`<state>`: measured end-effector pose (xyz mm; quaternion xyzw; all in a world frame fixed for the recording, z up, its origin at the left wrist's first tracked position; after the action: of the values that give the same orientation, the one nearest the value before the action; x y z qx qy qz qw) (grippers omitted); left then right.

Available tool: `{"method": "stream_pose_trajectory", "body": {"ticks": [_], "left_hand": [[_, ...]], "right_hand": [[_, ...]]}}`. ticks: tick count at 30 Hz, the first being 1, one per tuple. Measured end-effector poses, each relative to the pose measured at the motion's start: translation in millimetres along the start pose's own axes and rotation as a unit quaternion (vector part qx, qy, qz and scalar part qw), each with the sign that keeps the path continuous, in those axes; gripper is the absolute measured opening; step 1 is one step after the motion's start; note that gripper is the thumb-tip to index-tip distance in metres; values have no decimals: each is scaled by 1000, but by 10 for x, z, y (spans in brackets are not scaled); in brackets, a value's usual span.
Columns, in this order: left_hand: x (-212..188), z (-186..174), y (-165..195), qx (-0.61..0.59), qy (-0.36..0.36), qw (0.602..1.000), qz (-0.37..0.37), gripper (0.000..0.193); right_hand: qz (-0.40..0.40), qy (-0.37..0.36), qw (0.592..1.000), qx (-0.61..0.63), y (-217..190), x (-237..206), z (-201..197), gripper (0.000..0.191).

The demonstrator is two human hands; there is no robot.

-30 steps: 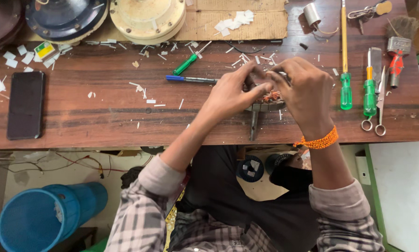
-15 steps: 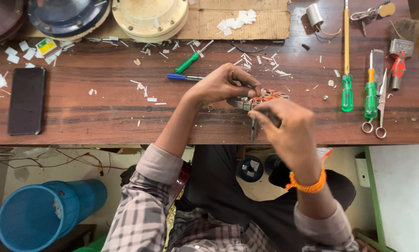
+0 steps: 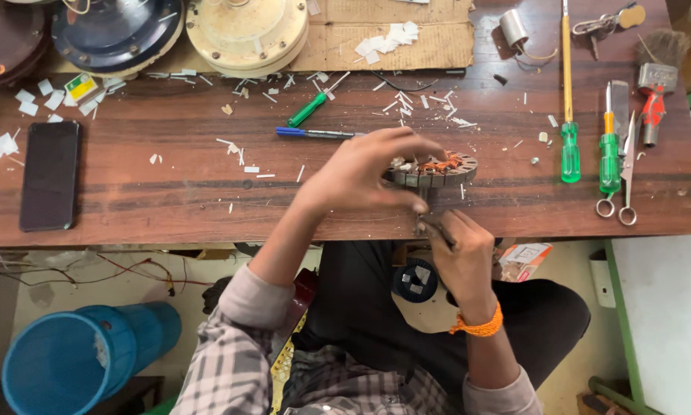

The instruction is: The person sits at a workbench working on a motor armature, pressing and seating copper wire coils into the slots around the armature by hand, rotating the armature to reach different sections. They briefly pick up a marker and reach toward a cabinet before returning to the armature.

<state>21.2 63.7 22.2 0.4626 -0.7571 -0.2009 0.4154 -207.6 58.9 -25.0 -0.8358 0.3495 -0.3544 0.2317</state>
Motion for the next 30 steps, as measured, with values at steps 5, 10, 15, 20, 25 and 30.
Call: {"method": "stream_pose_trajectory", "body": {"ticks": [5, 10, 15, 20, 25, 30], "left_hand": [[-105, 265, 110, 173, 90, 981, -16, 50], [-160, 395, 28, 189, 148, 970, 41, 44], [-199, 438, -16, 223, 146, 962, 62, 48], [-214, 463, -19, 218, 155, 962, 49, 48], [-226, 491, -25, 211, 160, 963, 44, 49], [-229, 520, -39, 217, 161, 962, 45, 50]], "right_hand": [[39, 29, 996, 69, 40, 27, -270, 9], [71, 42, 990, 111, -83, 235, -567, 10], [-20, 10, 999, 44, -256, 546, -571, 11], [-36, -7, 999, 32, -334, 687, -523, 9], [-24, -13, 999, 39, -296, 645, -566, 10], [-44, -12, 999, -4, -162, 819, -491, 10]]}}
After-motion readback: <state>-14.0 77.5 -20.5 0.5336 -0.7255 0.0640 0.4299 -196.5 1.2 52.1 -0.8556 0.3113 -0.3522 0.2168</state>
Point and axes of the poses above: each hand's wrist, its own x-axis towards the middle knuckle, its own z-axis out of the palm, y = z × x, the point moved 1 cm from there along x, towards the middle knuckle, and after that the axes turned 1 degree about -z, right-handed, at the moved point
